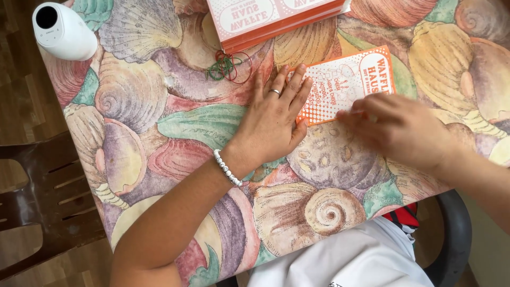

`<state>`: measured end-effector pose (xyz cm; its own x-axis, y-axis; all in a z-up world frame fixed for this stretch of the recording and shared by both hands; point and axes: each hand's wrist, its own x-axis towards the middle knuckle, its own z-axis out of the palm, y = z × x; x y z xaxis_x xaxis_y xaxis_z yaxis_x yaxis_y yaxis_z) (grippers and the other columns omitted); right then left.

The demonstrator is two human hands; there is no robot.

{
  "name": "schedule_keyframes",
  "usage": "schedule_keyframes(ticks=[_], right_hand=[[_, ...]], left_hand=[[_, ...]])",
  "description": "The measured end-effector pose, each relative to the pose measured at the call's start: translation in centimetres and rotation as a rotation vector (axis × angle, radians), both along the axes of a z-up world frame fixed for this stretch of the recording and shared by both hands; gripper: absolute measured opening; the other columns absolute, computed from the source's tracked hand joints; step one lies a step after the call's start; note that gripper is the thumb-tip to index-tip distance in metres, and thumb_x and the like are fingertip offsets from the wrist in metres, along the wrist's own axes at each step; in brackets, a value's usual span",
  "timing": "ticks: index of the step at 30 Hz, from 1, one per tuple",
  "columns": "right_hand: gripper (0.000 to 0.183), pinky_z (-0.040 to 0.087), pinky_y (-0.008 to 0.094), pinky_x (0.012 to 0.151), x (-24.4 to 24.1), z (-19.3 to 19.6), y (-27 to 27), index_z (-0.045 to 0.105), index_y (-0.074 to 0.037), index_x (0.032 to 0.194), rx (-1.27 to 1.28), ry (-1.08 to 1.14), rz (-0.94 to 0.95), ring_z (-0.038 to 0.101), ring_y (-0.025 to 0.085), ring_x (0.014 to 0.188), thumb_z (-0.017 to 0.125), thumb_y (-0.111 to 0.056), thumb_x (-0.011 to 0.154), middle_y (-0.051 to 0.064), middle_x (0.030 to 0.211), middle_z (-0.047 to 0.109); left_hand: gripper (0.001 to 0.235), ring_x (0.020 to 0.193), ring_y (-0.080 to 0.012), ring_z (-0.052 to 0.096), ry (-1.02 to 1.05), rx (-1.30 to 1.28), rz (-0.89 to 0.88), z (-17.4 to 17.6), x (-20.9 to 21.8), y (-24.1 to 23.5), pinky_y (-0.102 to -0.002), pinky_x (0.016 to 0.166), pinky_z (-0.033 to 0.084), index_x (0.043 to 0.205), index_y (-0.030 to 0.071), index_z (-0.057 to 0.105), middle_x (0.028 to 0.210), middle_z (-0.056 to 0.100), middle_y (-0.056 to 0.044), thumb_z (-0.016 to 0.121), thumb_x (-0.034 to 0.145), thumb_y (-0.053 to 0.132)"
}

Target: Manually folding paper bags along pre-scored lines and stacking them on a table.

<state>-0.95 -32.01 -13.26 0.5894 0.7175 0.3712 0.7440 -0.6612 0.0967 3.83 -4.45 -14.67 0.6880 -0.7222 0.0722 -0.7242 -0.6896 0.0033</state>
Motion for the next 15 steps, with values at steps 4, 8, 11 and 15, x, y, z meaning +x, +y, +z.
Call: schedule_keyframes(ticks=[4,8,11,15], right_hand=[[0.013,0.057,0.029,0.061,-1.3,0.2,-0.1,0.079,-0.006,0.109,-0.012,0.042,-0.022,0.063,0.014,0.076,0.075,-0.014,0.1,0.003,0.092,0.07],[0.006,0.057,0.033,0.076,-1.0,0.2,-1.9,0.079,-0.007,0.101,0.021,0.081,-0.043,0.066,0.021,0.085,0.075,-0.006,0.096,0.004,0.098,0.07],[0.018,0.063,0.034,0.073,0.8,0.7,-1.4,0.082,-0.01,0.098,0.098,0.27,-0.063,0.07,0.018,0.082,0.067,-0.003,0.09,0.003,0.092,0.076],[0.041,0.051,0.038,0.042,4.6,0.8,2.8,0.072,-0.011,0.138,0.001,0.147,-0.154,0.066,0.02,0.059,0.06,-0.035,0.106,0.0,0.088,0.073]], left_hand=[[0.074,0.155,-0.0303,0.022,0.051,0.085,0.008,0.7,0.3,0.3,-0.073,0.119,0.009,0.162,0.011,0.021,0.17,0.014,-0.009,0.027,0.104,0.055],[0.072,0.155,-0.0258,0.023,0.06,-0.001,-0.007,0.3,0.4,0.8,-0.071,0.119,0.011,0.161,0.011,0.024,0.169,0.024,-0.008,0.027,0.105,0.056],[0.071,0.156,-0.0309,0.024,0.056,-0.029,-0.005,0.2,0.2,0.6,-0.071,0.121,0.006,0.162,0.01,0.025,0.169,0.02,-0.01,0.031,0.105,0.053],[0.074,0.15,-0.0361,0.033,0.059,0.066,-0.01,1.4,0.9,0.0,-0.073,0.119,0.004,0.159,0.012,0.03,0.166,0.028,-0.009,0.033,0.099,0.056]])
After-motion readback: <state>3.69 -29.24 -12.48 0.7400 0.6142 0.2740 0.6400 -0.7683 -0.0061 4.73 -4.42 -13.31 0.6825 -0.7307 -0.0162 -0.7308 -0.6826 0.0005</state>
